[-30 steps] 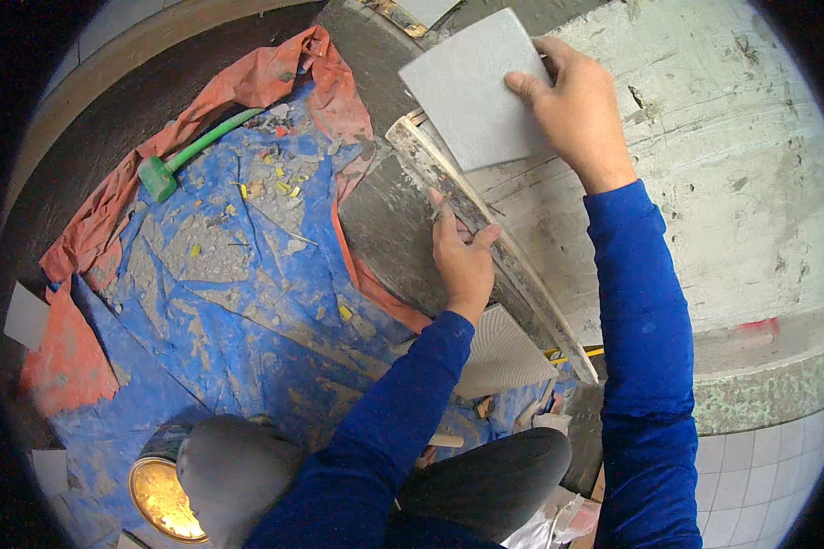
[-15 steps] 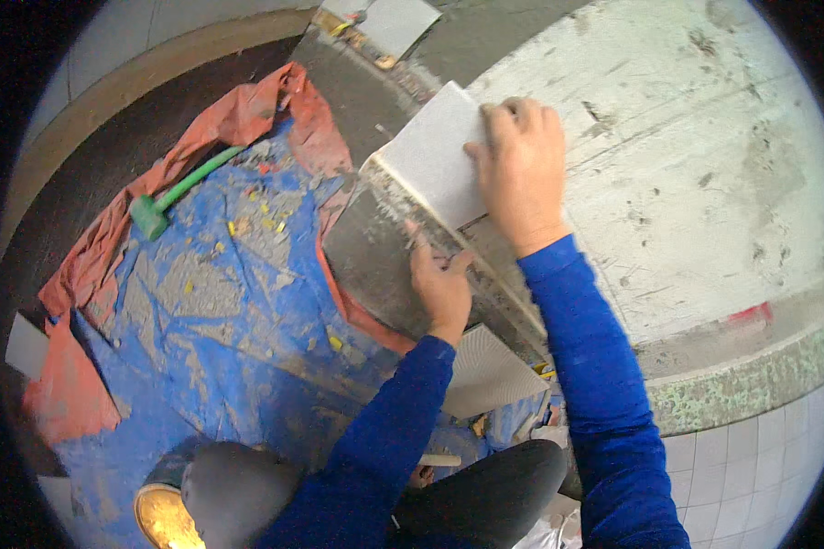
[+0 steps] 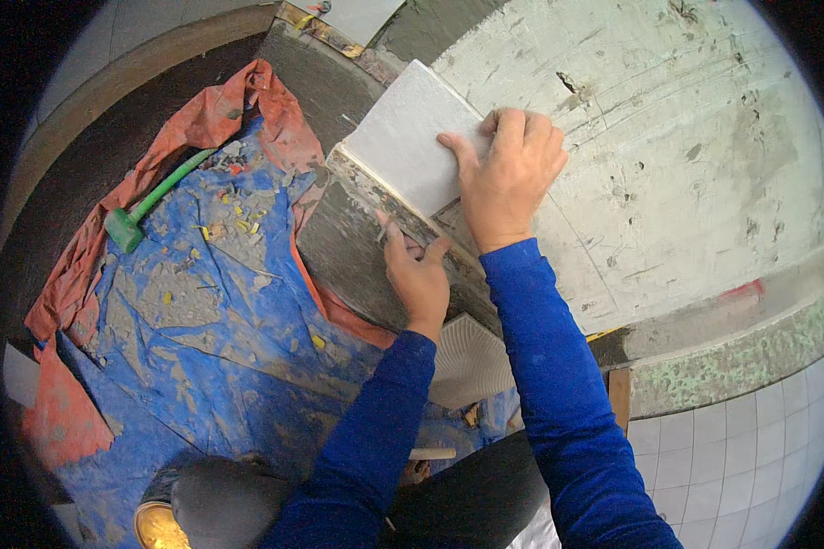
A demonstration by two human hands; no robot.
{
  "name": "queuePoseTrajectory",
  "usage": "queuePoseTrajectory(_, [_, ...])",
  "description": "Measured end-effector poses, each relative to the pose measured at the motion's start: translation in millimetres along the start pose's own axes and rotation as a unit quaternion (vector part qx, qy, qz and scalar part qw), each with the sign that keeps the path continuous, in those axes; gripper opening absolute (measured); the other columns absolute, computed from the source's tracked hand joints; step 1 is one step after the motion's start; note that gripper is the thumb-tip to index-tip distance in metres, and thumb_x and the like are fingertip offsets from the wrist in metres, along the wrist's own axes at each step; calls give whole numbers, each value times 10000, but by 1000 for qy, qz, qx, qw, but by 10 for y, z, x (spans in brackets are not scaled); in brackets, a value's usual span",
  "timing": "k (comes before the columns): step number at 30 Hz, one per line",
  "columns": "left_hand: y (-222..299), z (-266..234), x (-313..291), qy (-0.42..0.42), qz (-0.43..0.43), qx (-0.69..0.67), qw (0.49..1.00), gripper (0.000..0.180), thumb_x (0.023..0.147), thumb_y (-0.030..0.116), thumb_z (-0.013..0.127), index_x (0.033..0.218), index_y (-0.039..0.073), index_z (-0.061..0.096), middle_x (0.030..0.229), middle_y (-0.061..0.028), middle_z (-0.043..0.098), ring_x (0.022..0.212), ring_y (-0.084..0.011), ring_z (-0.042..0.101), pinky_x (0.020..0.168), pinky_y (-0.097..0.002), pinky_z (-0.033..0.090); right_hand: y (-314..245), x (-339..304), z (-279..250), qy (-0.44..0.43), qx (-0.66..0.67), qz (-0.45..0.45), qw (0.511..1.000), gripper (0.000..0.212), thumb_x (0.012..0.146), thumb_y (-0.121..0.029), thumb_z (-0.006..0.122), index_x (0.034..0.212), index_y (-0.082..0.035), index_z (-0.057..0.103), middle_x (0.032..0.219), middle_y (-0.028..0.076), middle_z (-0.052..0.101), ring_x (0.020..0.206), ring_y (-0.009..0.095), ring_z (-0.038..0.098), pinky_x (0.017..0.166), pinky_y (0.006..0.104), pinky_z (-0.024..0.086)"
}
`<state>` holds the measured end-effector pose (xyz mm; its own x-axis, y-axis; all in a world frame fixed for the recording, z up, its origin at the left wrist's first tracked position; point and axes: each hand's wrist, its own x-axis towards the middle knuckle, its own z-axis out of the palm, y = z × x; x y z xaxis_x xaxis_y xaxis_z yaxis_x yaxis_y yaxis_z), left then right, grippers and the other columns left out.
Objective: The person applies adhesive to a wall using a notched trowel, places white ceramic tiles onto the adhesive, and taps them with a hammer to secure them. The person repeats this process for multiple tiles along the wall.
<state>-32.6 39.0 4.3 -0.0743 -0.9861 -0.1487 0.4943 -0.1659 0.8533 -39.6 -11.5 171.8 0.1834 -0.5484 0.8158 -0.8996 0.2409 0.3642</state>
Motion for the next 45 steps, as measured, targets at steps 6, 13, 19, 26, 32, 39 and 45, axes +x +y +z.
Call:
queuePoseTrajectory(6, [20, -5, 5, -12, -23, -5, 1000, 1138, 786, 10, 860, 1693, 34, 172, 1068, -117, 536, 907, -224, 553, 842, -354, 513, -4, -2, -50, 14, 23, 32, 999, 543, 656, -318, 947, 1027, -94, 621, 1057, 120, 558, 1039, 353, 514, 895, 469, 394])
queuePoseTrajectory(13, [-16, -11, 17, -14, -2, -25, 1000, 1118, 796, 11, 858, 1683, 5, 178, 1107, -137, 543, 944, -229, 572, 862, -361, 516, 103, -166, -235, 14, 8, 107, 994, 563, 644, -292, 965, 1045, -88, 626, 1101, 134, 573, 1072, 370, 510, 924, 481, 398])
queuePoseTrajectory(19, [-26, -29, 18, -22, -5, -15, 1000, 1090, 807, 17, 856, 1672, -20, 194, 1074, -119, 546, 923, -223, 565, 864, -361, 512, 211, -239, -198, 40, 4, 77, 996, 603, 648, -331, 982, 1046, -75, 608, 1067, 139, 566, 1046, 356, 518, 918, 465, 400])
queuePoseTrajectory(26, [34, -16, -6, -5, -5, 4, 1000, 1080, 805, 15, 851, 1673, -11, 209, 1057, -110, 539, 916, -223, 566, 856, -361, 511, 33, -99, -255, -65, -25, 9, 998, 549, 680, -328, 927, 1113, -105, 672, 1072, 100, 599, 1053, 333, 550, 883, 460, 400])
queuePoseTrajectory(32, [-48, 14, 7, -7, 4, -39, 999, 1050, 814, 25, 835, 1665, -28, 221, 1101, -153, 554, 973, -275, 591, 908, -386, 505, -71, -68, -369, -86, 22, -35, 995, 414, 721, -257, 921, 1020, -75, 700, 1036, 108, 615, 971, 316, 583, 834, 441, 438])
queuePoseTrajectory(39, [19, 2, -29, 24, 29, 9, 999, 1124, 747, 48, 881, 1684, 75, 262, 1039, -99, 555, 876, -227, 558, 823, -356, 522, 331, -342, -1984, -143, 159, 294, 932, 548, 931, -103, 798, 1385, 120, 586, 1311, 220, 658, 1130, 267, 664, 1026, 394, 512])
queuePoseTrajectory(45, [127, -13, -50, 29, 7, 8, 1000, 1132, 741, -17, 862, 1680, 33, 232, 976, -89, 550, 871, -232, 559, 839, -360, 510, 1308, -1380, -2952, -272, 290, 536, 745, 522, 950, -157, 741, 1390, 80, 591, 1248, 169, 689, 1099, 248, 661, 1034, 392, 485])
